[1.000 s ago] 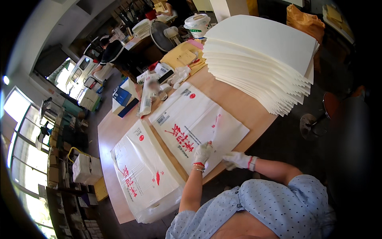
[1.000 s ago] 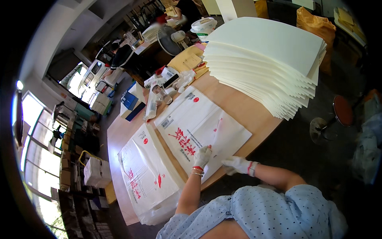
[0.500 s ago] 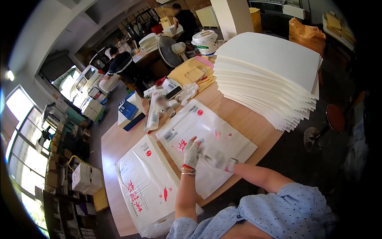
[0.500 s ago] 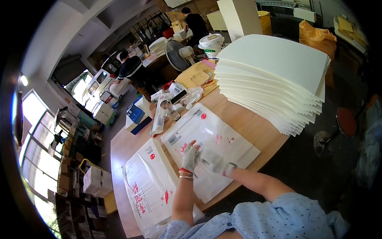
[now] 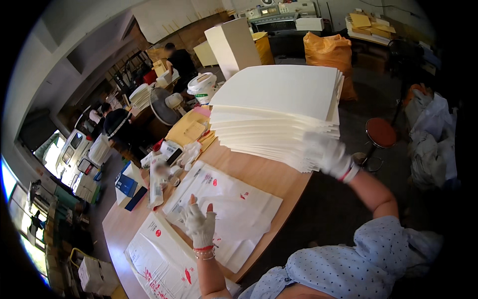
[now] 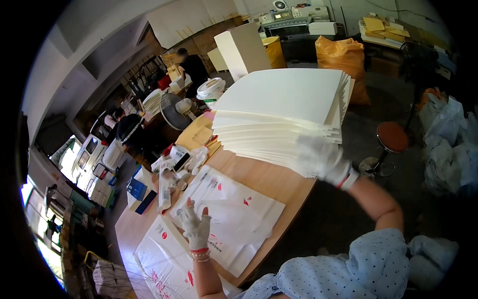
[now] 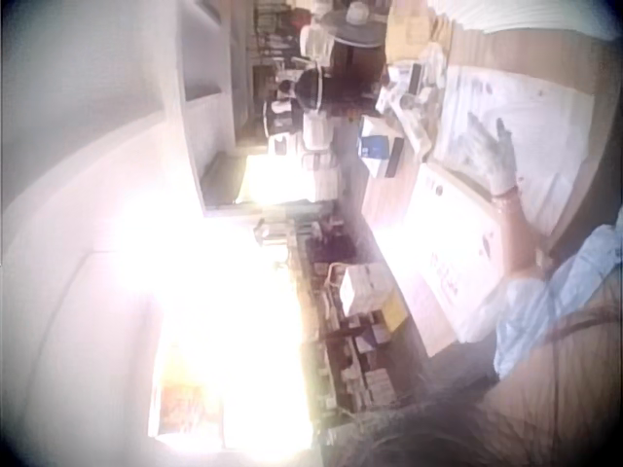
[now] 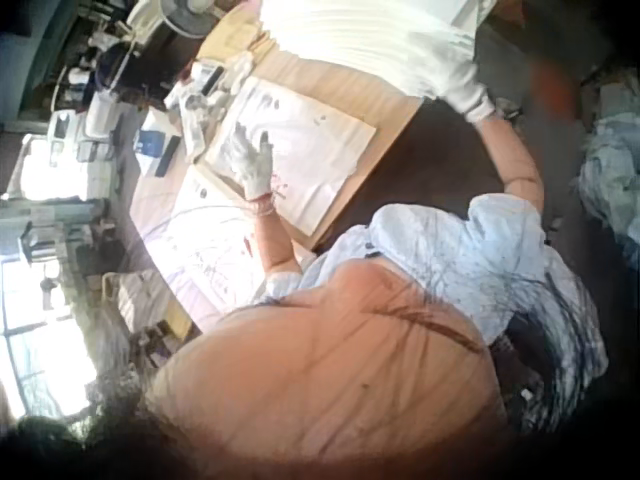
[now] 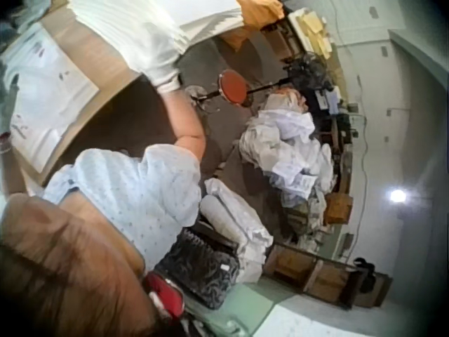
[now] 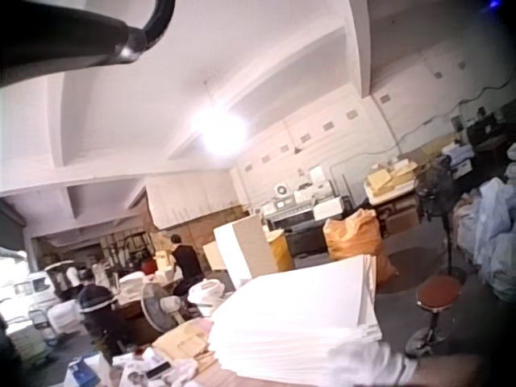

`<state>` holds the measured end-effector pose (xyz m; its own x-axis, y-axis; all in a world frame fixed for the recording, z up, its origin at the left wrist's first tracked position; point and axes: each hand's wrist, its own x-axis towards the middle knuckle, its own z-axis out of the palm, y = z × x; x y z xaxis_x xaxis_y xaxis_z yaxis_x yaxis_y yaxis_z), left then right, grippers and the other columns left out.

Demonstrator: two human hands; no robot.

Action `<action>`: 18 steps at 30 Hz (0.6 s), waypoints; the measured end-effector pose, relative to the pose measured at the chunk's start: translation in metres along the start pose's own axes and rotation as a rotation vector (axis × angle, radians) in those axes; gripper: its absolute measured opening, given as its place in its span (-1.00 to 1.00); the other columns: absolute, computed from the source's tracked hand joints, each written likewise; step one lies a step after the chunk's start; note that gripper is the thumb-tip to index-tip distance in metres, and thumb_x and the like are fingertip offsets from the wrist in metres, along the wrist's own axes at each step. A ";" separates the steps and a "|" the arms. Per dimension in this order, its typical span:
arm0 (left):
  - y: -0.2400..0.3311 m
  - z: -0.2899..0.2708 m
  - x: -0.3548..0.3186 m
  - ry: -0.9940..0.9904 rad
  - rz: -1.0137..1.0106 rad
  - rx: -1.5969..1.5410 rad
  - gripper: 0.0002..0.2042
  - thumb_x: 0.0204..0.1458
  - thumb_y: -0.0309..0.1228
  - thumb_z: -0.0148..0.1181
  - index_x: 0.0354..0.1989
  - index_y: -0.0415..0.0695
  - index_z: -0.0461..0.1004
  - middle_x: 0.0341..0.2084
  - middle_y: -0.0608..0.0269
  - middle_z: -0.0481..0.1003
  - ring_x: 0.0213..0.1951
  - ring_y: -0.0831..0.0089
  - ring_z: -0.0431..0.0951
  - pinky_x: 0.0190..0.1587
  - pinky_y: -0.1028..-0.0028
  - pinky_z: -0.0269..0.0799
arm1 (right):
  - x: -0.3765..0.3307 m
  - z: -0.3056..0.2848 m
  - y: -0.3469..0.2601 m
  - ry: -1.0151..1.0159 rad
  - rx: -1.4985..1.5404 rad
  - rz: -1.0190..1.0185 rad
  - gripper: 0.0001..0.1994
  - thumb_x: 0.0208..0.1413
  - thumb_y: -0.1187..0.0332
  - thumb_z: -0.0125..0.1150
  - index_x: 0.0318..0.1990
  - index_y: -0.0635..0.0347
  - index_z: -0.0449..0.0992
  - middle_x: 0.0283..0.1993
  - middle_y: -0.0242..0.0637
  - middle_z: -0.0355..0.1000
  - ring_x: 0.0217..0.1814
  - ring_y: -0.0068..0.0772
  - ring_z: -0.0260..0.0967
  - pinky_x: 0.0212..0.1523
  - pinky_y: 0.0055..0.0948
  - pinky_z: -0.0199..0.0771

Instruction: The person repeatedly picks up white foam sheets from a stack and places them into white plastic bags with red text. The person works at a wooden table in a warehouse environment, handling the items one at a time.

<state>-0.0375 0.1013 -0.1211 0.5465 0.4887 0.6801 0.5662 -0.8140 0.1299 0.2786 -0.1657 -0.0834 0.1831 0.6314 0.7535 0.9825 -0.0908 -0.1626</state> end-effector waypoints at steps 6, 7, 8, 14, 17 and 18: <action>0.070 -0.022 0.018 -0.091 0.141 -0.395 -0.58 -0.18 -0.52 0.26 -0.07 -0.24 0.34 -0.25 0.15 0.50 -0.16 0.20 0.48 -0.03 0.28 0.34 | 0.058 -0.069 0.120 -0.411 0.031 0.167 -0.30 -0.09 0.02 0.27 0.15 0.22 0.19 0.00 0.05 0.34 0.05 -0.06 0.33 0.06 -0.31 0.35; 0.082 -0.023 0.020 -0.140 0.222 -0.419 -0.60 -0.18 -0.54 0.25 -0.09 -0.24 0.35 -0.27 0.15 0.50 -0.17 0.21 0.49 -0.04 0.29 0.35 | 0.063 -0.071 0.134 -0.442 0.079 0.215 -0.33 -0.06 0.02 0.24 0.14 0.24 0.21 -0.03 0.06 0.36 0.03 -0.07 0.35 0.04 -0.33 0.36; 0.090 -0.012 0.019 -0.182 0.209 -0.585 -0.63 -0.16 -0.57 0.22 -0.10 -0.24 0.36 -0.29 0.14 0.50 -0.18 0.23 0.50 -0.07 0.32 0.37 | 0.072 -0.067 0.148 -0.472 0.136 0.253 -0.35 -0.03 0.03 0.21 0.13 0.25 0.23 -0.07 0.06 0.38 0.01 -0.08 0.36 0.02 -0.35 0.37; 0.190 0.027 0.038 -0.653 -0.206 -1.687 -0.67 0.09 -0.36 0.05 0.01 -0.21 0.30 -0.13 0.21 0.45 -0.11 0.42 0.47 0.05 0.40 0.31 | 0.091 -0.067 0.092 -0.227 0.084 0.002 -0.67 0.11 0.21 0.00 -0.04 0.21 0.39 -0.21 -0.13 0.44 -0.26 -0.21 0.41 -0.19 -0.36 0.41; 0.215 0.015 0.069 -0.905 -0.781 -2.469 -0.61 0.14 -0.19 -0.02 0.03 -0.20 0.24 -0.05 0.05 0.38 -0.05 0.29 0.44 0.08 0.40 0.27 | 0.053 -0.077 0.009 -0.091 0.061 -0.438 -0.75 0.08 0.28 0.02 -0.12 0.14 0.43 -0.21 -0.22 0.41 -0.27 -0.26 0.37 -0.21 -0.37 0.40; 0.206 0.009 0.077 -0.943 -0.739 -2.461 -0.57 0.11 -0.11 -0.02 0.01 -0.19 0.23 -0.07 0.08 0.38 -0.02 0.28 0.40 0.07 0.31 0.29 | 0.046 -0.095 -0.009 -0.273 0.443 -0.227 -0.76 0.08 0.29 0.03 -0.12 0.16 0.43 -0.21 -0.22 0.41 -0.27 -0.28 0.37 -0.20 -0.38 0.40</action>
<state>0.1266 -0.0265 -0.0482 0.9932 0.1001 0.0595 -0.1164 0.8503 0.5133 0.2809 -0.2090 0.0129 -0.1046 0.7788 0.6185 0.8773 0.3652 -0.3115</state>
